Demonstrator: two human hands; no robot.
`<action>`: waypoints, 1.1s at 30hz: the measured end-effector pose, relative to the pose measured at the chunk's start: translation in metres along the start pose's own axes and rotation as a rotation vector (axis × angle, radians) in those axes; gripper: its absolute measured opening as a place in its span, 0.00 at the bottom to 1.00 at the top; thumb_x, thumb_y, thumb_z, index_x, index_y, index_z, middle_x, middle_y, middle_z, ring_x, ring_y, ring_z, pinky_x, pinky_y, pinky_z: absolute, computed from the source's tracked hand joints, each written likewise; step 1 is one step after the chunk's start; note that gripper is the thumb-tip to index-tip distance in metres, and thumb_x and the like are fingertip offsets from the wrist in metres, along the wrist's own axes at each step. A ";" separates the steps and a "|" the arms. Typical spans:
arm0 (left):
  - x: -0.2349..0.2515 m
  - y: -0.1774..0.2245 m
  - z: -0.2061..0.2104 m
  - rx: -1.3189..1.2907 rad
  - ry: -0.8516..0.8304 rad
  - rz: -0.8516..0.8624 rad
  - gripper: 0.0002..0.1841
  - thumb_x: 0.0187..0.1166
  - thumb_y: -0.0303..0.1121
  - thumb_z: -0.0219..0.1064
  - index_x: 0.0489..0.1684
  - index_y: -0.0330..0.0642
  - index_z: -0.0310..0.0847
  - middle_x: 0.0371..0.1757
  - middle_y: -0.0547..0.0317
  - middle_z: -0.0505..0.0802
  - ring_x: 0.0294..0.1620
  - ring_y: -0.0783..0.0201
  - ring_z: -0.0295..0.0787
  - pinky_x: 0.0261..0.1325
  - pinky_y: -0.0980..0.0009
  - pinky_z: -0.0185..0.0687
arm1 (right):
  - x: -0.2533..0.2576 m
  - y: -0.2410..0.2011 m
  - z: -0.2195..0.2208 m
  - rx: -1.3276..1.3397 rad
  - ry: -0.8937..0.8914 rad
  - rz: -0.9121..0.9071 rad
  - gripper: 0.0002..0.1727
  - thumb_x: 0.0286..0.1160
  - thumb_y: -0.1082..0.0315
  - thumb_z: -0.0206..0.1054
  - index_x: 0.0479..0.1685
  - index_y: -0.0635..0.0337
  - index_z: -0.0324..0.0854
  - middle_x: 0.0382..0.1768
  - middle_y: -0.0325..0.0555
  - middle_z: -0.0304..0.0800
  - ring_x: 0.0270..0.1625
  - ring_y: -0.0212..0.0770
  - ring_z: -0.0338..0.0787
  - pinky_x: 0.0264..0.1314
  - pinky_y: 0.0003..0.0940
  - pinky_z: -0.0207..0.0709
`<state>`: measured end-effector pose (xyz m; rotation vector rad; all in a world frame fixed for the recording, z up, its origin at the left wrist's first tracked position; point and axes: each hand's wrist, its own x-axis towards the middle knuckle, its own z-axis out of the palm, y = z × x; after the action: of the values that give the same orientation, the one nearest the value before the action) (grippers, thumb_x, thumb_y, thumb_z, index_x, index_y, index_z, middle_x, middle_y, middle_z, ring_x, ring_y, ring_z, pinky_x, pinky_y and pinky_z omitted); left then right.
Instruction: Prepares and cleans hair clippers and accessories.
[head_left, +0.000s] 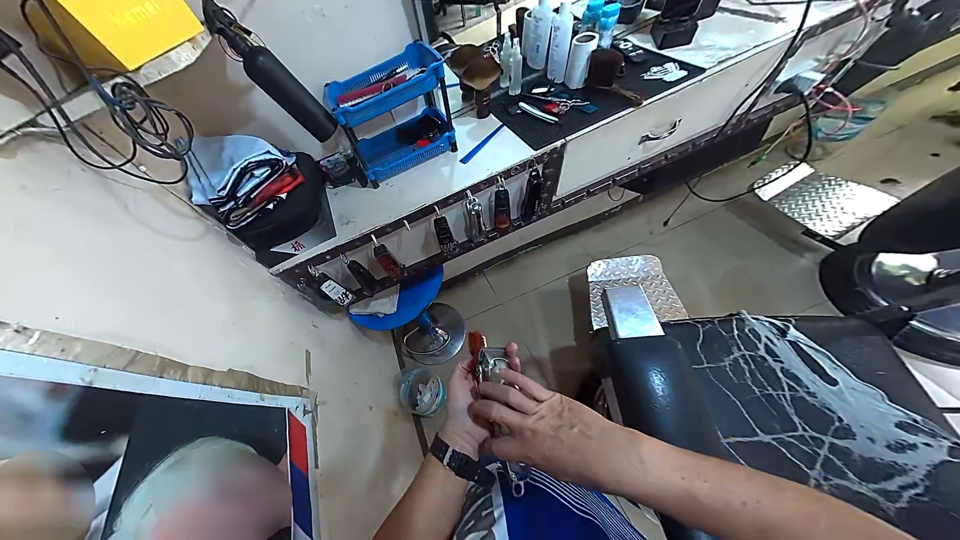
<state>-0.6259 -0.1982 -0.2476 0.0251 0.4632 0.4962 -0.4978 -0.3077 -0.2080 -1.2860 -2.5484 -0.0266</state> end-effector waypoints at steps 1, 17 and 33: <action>-0.001 0.001 0.001 0.001 -0.010 0.017 0.31 0.90 0.48 0.33 0.65 0.33 0.77 0.55 0.40 0.92 0.51 0.51 0.94 0.55 0.62 0.90 | -0.007 -0.003 -0.001 0.128 0.031 0.063 0.22 0.72 0.67 0.71 0.65 0.36 0.83 0.79 0.43 0.75 0.86 0.56 0.68 0.89 0.60 0.58; 0.001 0.021 0.027 0.768 -0.006 0.403 0.25 0.91 0.35 0.32 0.79 0.31 0.59 0.80 0.36 0.79 0.78 0.46 0.80 0.79 0.54 0.75 | -0.010 0.007 0.025 1.683 0.684 0.993 0.34 0.69 0.65 0.73 0.74 0.56 0.62 0.44 0.49 0.87 0.32 0.43 0.92 0.35 0.37 0.90; -0.029 0.061 -0.009 1.199 0.104 0.366 0.20 0.70 0.29 0.78 0.58 0.32 0.84 0.50 0.45 0.93 0.44 0.60 0.94 0.46 0.67 0.93 | -0.057 0.039 0.040 1.524 0.516 1.088 0.28 0.77 0.51 0.66 0.74 0.52 0.74 0.33 0.40 0.85 0.21 0.34 0.84 0.23 0.29 0.83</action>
<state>-0.6797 -0.1586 -0.2356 1.2591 0.8100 0.5150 -0.4442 -0.3236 -0.2654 -1.3283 -0.6274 1.2579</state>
